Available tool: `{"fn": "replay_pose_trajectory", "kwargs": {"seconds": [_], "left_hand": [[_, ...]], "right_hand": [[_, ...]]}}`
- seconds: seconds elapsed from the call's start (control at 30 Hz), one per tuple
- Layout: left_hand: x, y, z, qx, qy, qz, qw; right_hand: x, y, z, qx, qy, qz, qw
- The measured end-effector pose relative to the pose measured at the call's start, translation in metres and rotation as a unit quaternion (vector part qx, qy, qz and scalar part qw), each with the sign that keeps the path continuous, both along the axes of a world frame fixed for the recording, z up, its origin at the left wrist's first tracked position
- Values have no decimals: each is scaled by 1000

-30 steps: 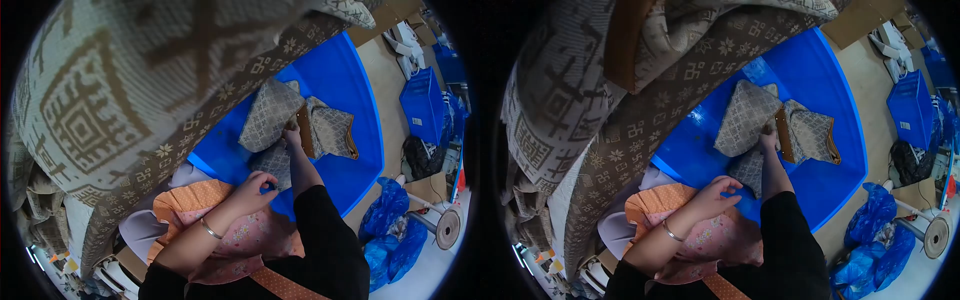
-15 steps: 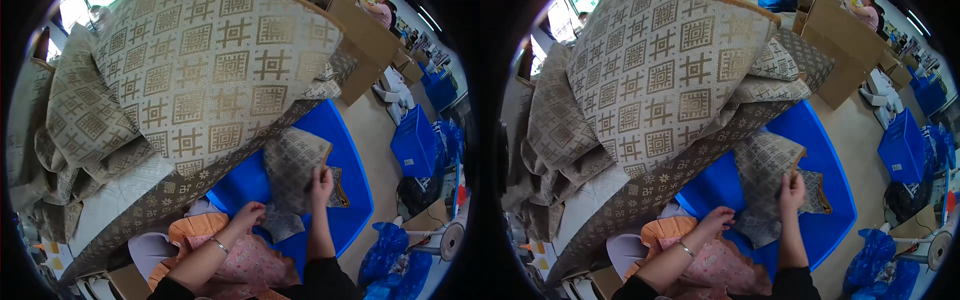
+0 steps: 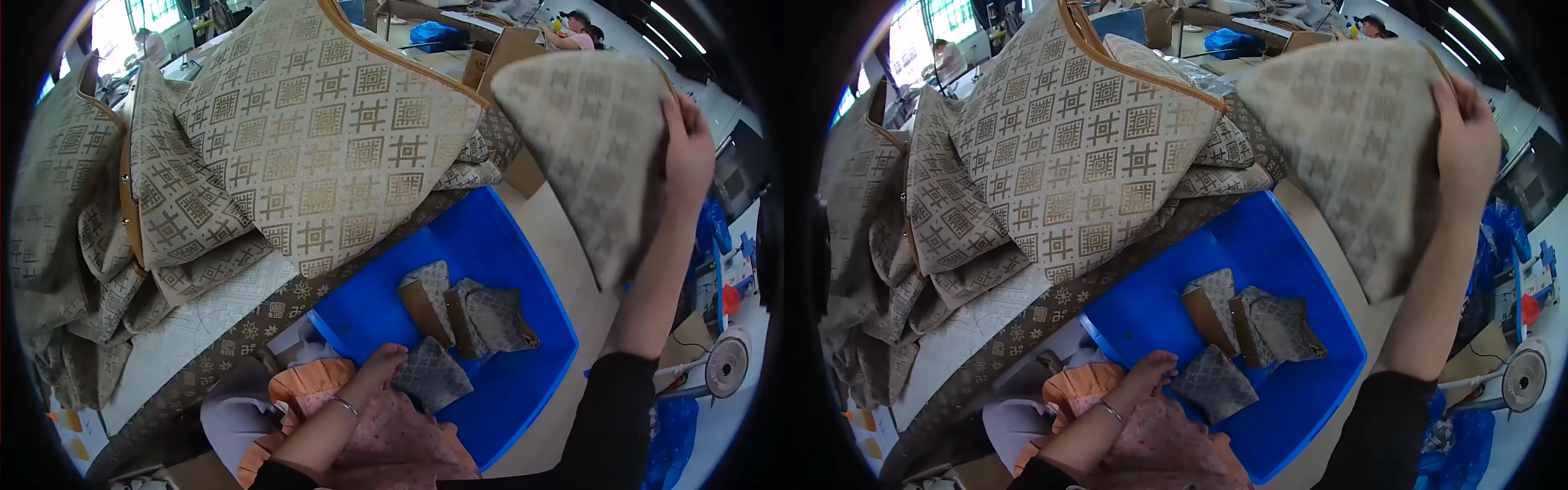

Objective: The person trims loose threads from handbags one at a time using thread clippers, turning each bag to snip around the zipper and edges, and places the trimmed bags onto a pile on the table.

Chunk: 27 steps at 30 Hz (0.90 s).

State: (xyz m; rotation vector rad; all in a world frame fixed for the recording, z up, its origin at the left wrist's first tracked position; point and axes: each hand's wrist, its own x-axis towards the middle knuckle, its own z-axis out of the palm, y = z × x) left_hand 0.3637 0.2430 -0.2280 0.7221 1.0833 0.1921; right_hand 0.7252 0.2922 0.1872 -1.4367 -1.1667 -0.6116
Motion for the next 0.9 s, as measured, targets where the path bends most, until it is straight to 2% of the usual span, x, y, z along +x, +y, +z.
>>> {"fn": "replay_pose_trajectory", "kwargs": {"seconds": [0.07,0.13,0.17,0.23,0.3,0.33,0.4,0.43,0.5,0.53,0.57,0.6,0.67,0.7,0.77,0.8,0.83,0.87,0.9], "left_hand": [[-1,-1,-5,7,-2,-14,1000],[-1,2,-5,10,17,-12,1000],[0,4,-4,10,15,-10,1000],[1,5,-3,7,28,-31,999],[2,6,-4,12,14,-24,1000],[2,3,-5,17,3,-23,1000],[1,8,6,-1,20,-38,999],[3,8,10,-13,28,-56,998],[4,7,9,-33,10,-58,998],[3,8,6,-22,-16,-41,999],[3,8,2,-35,-13,-50,998],[2,6,-2,-16,-31,-47,998],[2,6,-4,-5,-43,-46,998],[1,6,0,-9,-43,-43,998],[0,5,7,-20,-37,-42,998],[1,6,11,-14,-42,-43,998],[2,6,13,-9,-48,-44,998],[2,6,12,-14,-41,-44,998],[3,5,10,-14,-50,-45,998]], "right_hand": [[19,71,16,13,-60,9,998],[14,125,4,-155,-74,-86,981],[37,161,-27,-192,-114,-5,975],[10,184,-86,-401,-52,71,912],[14,224,-167,-405,-95,3,909],[29,234,-176,-412,-92,7,907],[33,219,-173,-354,-205,49,911],[27,214,-167,-349,6,80,934],[13,185,-160,-164,-37,51,984],[22,172,-169,-90,-18,87,992],[28,164,-175,-10,-3,125,992],[-5,129,-176,33,34,112,993],[-7,106,-214,151,32,176,972],[2,92,-250,116,71,150,979],[15,79,-344,37,265,139,954],[19,70,-399,-113,285,61,950],[17,62,-459,-206,280,6,938],[11,52,-509,-331,317,-23,888],[2,35,-551,-424,264,-18,866]]}}
